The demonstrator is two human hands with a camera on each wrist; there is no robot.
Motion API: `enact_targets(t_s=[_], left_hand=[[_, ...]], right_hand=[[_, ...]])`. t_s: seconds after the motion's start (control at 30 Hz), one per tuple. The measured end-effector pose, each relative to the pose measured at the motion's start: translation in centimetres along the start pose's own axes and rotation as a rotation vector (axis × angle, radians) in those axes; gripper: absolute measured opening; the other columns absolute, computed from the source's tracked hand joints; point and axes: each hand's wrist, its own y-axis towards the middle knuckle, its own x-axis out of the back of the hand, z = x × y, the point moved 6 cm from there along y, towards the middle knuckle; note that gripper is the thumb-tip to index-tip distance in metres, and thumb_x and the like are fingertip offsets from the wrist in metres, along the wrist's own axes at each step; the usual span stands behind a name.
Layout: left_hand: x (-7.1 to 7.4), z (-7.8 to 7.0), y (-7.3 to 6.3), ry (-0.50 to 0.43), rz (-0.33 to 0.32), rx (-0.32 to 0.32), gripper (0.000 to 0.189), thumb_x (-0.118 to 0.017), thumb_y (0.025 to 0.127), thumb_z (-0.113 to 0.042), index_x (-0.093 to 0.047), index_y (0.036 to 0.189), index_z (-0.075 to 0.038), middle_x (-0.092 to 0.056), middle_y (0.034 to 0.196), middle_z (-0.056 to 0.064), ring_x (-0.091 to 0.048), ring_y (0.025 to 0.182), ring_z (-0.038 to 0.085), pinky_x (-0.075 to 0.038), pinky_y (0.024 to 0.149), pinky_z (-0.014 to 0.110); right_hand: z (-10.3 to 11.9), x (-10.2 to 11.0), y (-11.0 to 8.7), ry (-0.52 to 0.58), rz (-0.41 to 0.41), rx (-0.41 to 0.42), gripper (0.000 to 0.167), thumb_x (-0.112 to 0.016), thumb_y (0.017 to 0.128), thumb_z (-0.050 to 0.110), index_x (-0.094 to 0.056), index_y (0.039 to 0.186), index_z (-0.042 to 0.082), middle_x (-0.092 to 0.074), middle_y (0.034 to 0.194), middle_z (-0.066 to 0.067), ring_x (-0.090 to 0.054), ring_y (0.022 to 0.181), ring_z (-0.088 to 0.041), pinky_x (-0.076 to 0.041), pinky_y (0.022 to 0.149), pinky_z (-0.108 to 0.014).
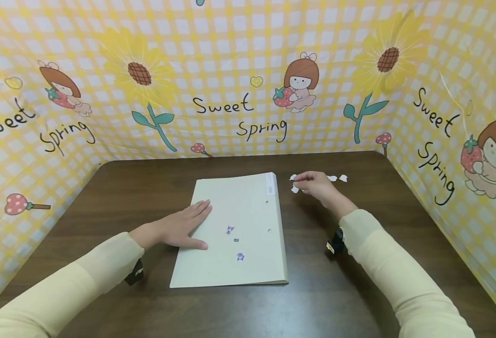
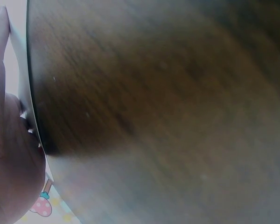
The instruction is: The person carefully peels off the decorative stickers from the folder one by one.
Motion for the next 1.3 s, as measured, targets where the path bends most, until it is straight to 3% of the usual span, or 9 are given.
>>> enact_targets(t_s=[0.23, 0.43, 0.67, 1.0, 1.3], left_hand=[[-0.1, 0.1, -0.1, 0.004, -0.005, 0.002, 0.114, -0.043, 0.081, -0.081, -0.006, 0.155, -0.003, 0.001, 0.161, 0.014, 0.002, 0.147, 0.028, -0.01, 0.116, 0.043], [-0.1, 0.1, -0.2, 0.001, -0.004, 0.009, 0.114, -0.044, 0.081, -0.082, -0.007, 0.155, -0.003, 0.001, 0.161, 0.014, 0.001, 0.147, 0.028, -0.01, 0.116, 0.043], [0.1, -0.1, -0.2, -0.006, -0.005, 0.011, 0.113, -0.046, 0.081, -0.08, -0.008, 0.155, -0.003, 0.0, 0.161, 0.014, 0.001, 0.147, 0.028, -0.01, 0.116, 0.043], [0.1, -0.2, -0.1, -0.002, -0.008, 0.012, 0.113, -0.045, 0.081, -0.08, -0.008, 0.155, -0.004, 0.0, 0.162, 0.014, 0.001, 0.147, 0.027, -0.01, 0.116, 0.042], [-0.2, 0.1, 0.0, 0.005, -0.007, 0.025, 0.114, -0.044, 0.08, -0.082, -0.008, 0.156, -0.005, 0.0, 0.162, 0.013, 0.002, 0.147, 0.026, -0.01, 0.116, 0.041]], right_hand=[[0.9, -2.8, 0.2, 0.023, 0.048, 0.044, 0.039, -0.063, 0.096, 0.013, -0.053, 0.125, -0.011, -0.059, 0.118, -0.016, -0.055, 0.11, -0.031, -0.044, 0.097, -0.043], [2.1, -5.7, -0.2, 0.017, 0.1, 0.055, 0.032, -0.065, 0.094, 0.012, -0.059, 0.119, -0.007, -0.062, 0.1, -0.009, -0.056, 0.1, -0.033, -0.046, 0.093, -0.047], [3.7, -9.2, -1.0, -0.015, 0.197, 0.111, 0.032, -0.068, 0.092, 0.012, -0.061, 0.116, -0.008, -0.058, 0.089, -0.005, -0.053, 0.084, -0.02, -0.048, 0.081, -0.037], [4.5, -13.3, -1.6, -0.071, 0.322, 0.173, 0.025, -0.069, 0.09, 0.005, -0.065, 0.11, -0.008, -0.066, 0.088, -0.005, -0.057, 0.083, -0.018, -0.047, 0.076, -0.029], [4.0, -15.8, -1.5, -0.153, 0.402, 0.173, 0.018, -0.073, 0.086, 0.003, -0.069, 0.103, -0.002, -0.067, 0.087, -0.004, -0.059, 0.081, -0.018, -0.048, 0.071, -0.025]])
